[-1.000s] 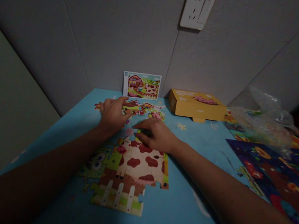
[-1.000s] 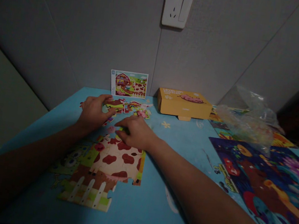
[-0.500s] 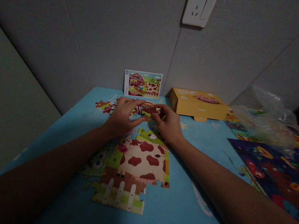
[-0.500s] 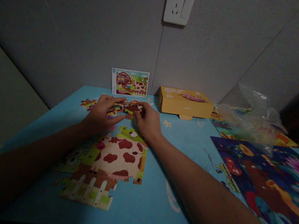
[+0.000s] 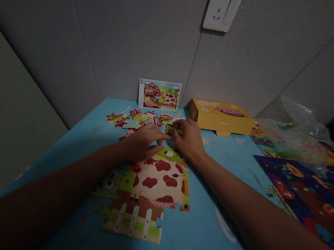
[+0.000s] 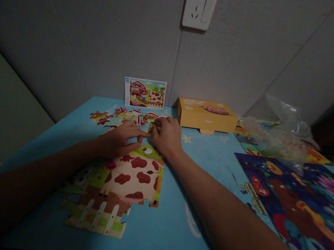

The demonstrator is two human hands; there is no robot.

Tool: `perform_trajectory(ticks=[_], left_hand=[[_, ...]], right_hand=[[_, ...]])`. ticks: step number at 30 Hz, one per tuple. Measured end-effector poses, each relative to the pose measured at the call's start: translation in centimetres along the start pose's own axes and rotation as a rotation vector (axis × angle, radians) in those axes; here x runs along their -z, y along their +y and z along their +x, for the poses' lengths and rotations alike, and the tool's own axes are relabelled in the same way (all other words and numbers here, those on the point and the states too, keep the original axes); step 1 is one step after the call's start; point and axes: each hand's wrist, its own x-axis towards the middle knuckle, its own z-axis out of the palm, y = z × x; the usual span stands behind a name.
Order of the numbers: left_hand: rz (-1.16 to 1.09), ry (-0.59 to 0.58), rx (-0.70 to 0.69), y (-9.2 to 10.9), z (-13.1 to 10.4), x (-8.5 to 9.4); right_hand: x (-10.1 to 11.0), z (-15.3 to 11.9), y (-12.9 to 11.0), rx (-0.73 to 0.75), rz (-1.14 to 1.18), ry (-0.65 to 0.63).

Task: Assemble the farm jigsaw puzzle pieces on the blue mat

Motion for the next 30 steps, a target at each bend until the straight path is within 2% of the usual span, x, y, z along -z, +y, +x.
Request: perform_trajectory(ticks=[3,5,7,9,10,11,13,15,17,20,23,25,27,30], left_hand=[[0.031,-0.004,0.009,-0.3,0.0,-0.2],[0.083,0.049,0.071,-0.6,0.0,-0.3],[0.205,0.178,0.274,-1.1,0.0,-0.3],[0.360,0.317,0.587,-1.6,-0.1,0.0],[0.419,0.350,0.732,-1.8,-0.1,0.1],[0.456,0.349,0.842,-2.0,-0.2,0.2],[0.474,0.274,0.928,-2.4,-0.2,0.3],[0.469,0.209,0.921,-2.7,-0.3,0.3],[0.476,0.210,0.916,-2.8,-0.3,0.3],[0.480,0.269,0.921,-2.5,-0.1,0.4],[0.438,0.350,0.869,-1.9,0.1,0.6],[0.376,0.399,0.778,-1.4,0.2,0.7],[0.296,0.434,0.625,-1.1,0.3,0.7],[0.188,0.425,0.384,-0.9,0.3,0.4]], right_hand=[[-0.2,0.1,0.1,0.035,0.018,-0.066],[-0.4,0.1,0.3,0.037,0.007,-0.077],[-0.4,0.1,0.4,0.029,0.000,-0.079],[-0.4,0.1,0.5,0.021,0.001,-0.086],[-0.4,0.1,0.5,0.020,0.003,-0.089],[-0.4,0.2,0.5,0.019,0.003,-0.092],[-0.4,0.2,0.5,0.016,-0.004,-0.101],[-0.3,0.2,0.4,0.011,-0.016,-0.117],[-0.3,0.2,0.4,0.007,-0.022,-0.130],[-0.3,0.2,0.3,0.008,-0.010,-0.119],[-0.2,0.1,0.1,0.028,0.047,-0.089],[0.0,0.0,-0.1,0.065,0.128,-0.074],[0.3,-0.3,-0.5,0.144,0.240,-0.094],[0.6,-0.6,-1.0,0.258,0.400,-0.142]])
